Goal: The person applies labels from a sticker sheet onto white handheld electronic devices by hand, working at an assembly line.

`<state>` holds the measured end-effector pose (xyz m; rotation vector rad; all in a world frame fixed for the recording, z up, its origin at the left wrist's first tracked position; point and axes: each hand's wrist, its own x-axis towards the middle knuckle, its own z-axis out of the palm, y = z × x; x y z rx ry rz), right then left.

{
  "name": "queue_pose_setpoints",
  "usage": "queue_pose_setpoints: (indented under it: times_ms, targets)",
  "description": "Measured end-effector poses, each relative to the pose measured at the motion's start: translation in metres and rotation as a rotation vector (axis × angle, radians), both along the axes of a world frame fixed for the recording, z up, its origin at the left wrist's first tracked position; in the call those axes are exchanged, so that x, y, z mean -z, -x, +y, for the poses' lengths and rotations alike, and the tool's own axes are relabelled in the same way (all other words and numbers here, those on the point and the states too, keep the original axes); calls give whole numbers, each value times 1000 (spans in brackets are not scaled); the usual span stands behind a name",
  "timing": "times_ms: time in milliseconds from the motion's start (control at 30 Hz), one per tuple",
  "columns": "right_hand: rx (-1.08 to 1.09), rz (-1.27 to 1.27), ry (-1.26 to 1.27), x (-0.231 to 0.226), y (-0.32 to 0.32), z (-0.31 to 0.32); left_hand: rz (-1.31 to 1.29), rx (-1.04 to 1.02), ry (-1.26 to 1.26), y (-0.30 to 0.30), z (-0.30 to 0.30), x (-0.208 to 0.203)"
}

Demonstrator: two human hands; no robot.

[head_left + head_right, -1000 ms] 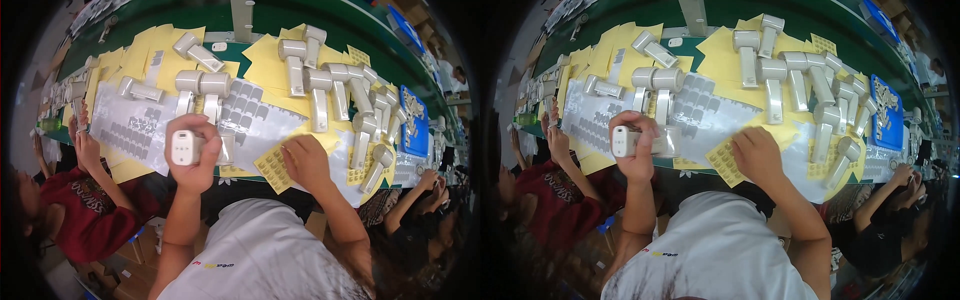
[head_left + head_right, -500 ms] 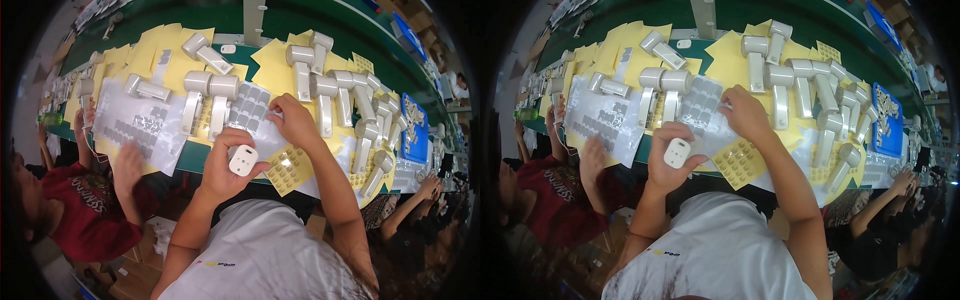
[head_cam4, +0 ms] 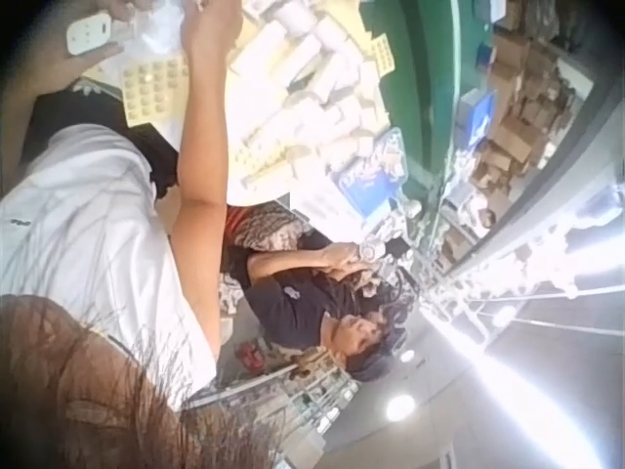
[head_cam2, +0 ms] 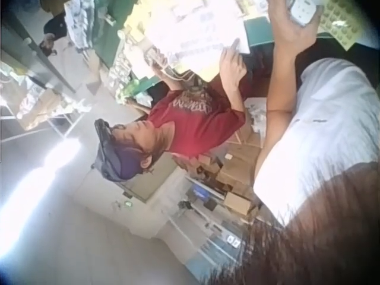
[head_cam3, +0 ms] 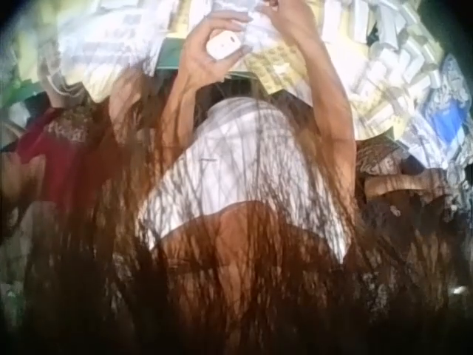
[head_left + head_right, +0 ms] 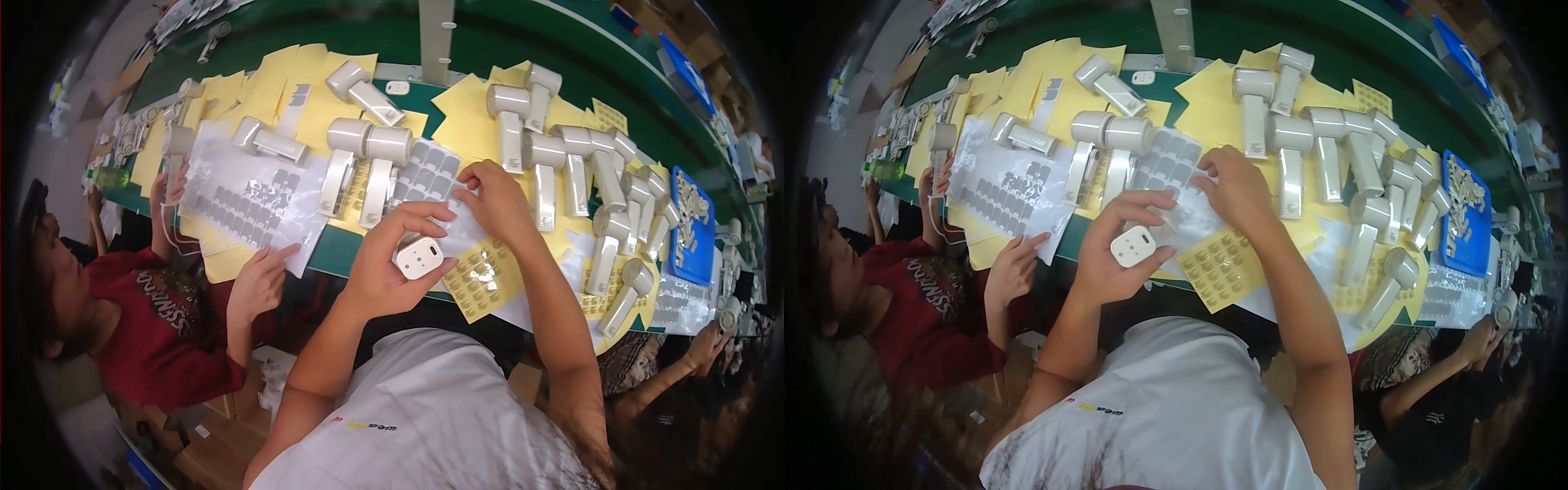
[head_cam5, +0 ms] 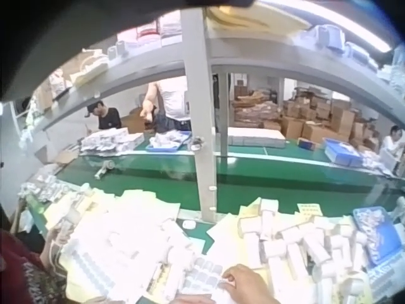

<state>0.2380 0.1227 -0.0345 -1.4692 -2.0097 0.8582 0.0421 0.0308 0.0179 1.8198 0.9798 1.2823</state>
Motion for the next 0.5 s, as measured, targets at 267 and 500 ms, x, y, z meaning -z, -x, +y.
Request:
queue_pose_setpoints:
  times_ms: [267, 500]
  targets:
    - [75, 48, 67, -1, -16, -1, -149, 164, 130, -11, 7, -12]
    - [23, 244, -75, -8, -22, -10, 74, -103, -2, 6, 8, -3]
